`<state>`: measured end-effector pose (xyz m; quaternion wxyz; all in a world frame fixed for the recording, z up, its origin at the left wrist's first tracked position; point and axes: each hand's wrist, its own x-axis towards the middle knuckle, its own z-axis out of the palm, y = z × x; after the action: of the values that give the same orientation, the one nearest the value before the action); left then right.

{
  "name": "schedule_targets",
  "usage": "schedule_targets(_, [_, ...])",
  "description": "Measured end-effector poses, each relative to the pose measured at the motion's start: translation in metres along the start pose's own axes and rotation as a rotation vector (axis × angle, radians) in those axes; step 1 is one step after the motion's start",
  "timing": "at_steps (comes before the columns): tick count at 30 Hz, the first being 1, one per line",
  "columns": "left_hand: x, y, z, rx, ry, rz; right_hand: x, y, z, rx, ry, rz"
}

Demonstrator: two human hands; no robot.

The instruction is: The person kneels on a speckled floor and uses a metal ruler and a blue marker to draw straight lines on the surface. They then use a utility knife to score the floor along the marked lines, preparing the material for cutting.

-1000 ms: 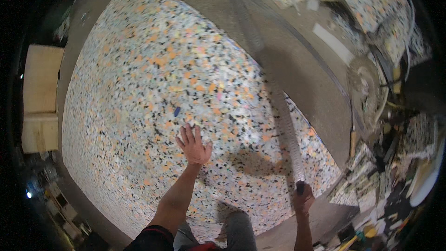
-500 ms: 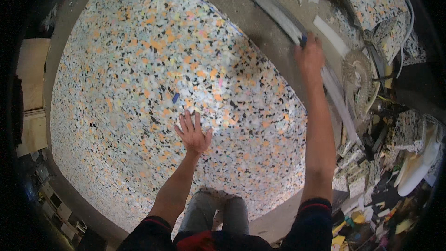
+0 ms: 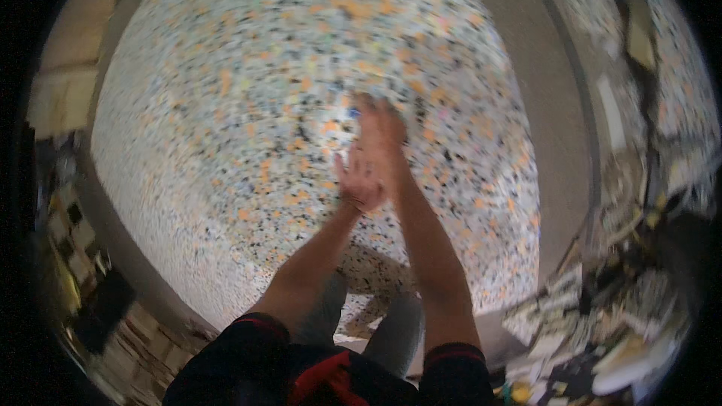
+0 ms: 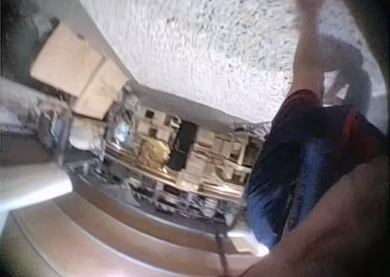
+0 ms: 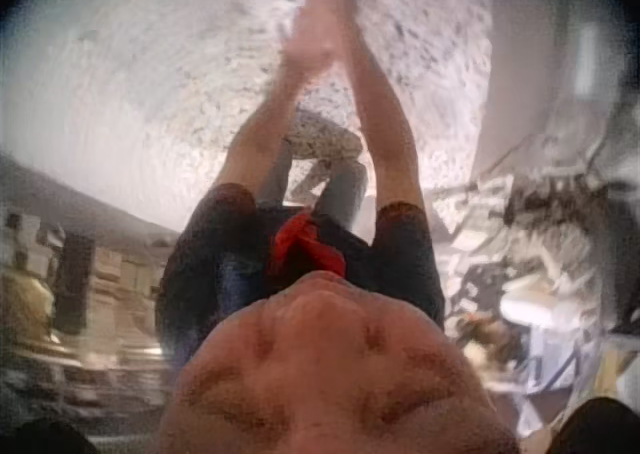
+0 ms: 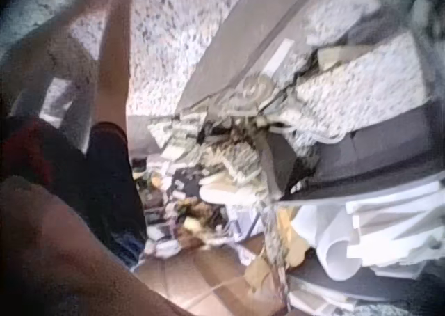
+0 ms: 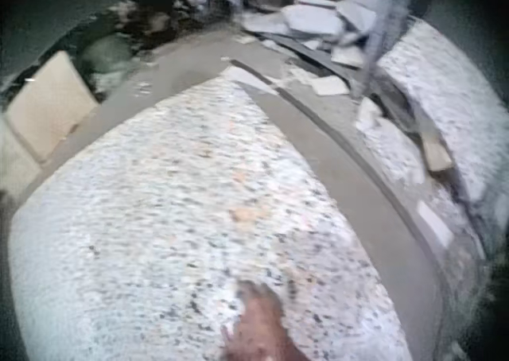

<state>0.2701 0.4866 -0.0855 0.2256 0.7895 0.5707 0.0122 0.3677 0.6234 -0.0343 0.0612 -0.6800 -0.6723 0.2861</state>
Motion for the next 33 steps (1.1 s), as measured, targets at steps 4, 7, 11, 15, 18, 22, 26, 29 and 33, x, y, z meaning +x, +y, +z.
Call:
schedule_targets(4, [0.002,0.006,-0.010,-0.094,-0.001,-0.098,0.009,0.018,-0.006,-0.022,-0.080,-0.156])
schedule_targets(7, [0.000,0.008,-0.010,-0.008,0.205,-0.070,-0.004,0.041,-0.025,0.231,0.021,-0.280])
schedule_targets(11, [-0.002,0.011,-0.012,0.006,0.209,-0.092,-0.092,0.101,-0.072,0.249,-0.057,-0.116])
schedule_targets(15, [-0.009,0.032,-0.029,-0.112,0.166,-0.169,-0.237,0.141,-0.100,0.217,-0.045,0.042])
schedule_targets(18, [-0.047,0.079,-0.044,-0.560,0.018,-0.287,-0.339,0.139,-0.126,0.237,-0.095,0.111])
schedule_targets(22, [-0.187,0.166,-0.057,-1.157,-0.171,-0.225,-0.433,0.096,-0.143,0.339,-0.027,-0.004])
schedule_targets(26, [-0.348,0.206,-0.081,-1.338,0.070,-0.099,-0.514,0.038,-0.158,0.412,-0.098,-0.243])
schedule_targets(29, [-0.444,0.215,-0.103,-1.418,0.145,-0.142,-0.579,-0.006,-0.155,0.493,-0.151,-0.347])
schedule_targets(33, [-0.532,0.227,-0.138,-1.571,0.349,-0.041,-0.655,-0.052,-0.160,0.607,-0.021,-0.504])
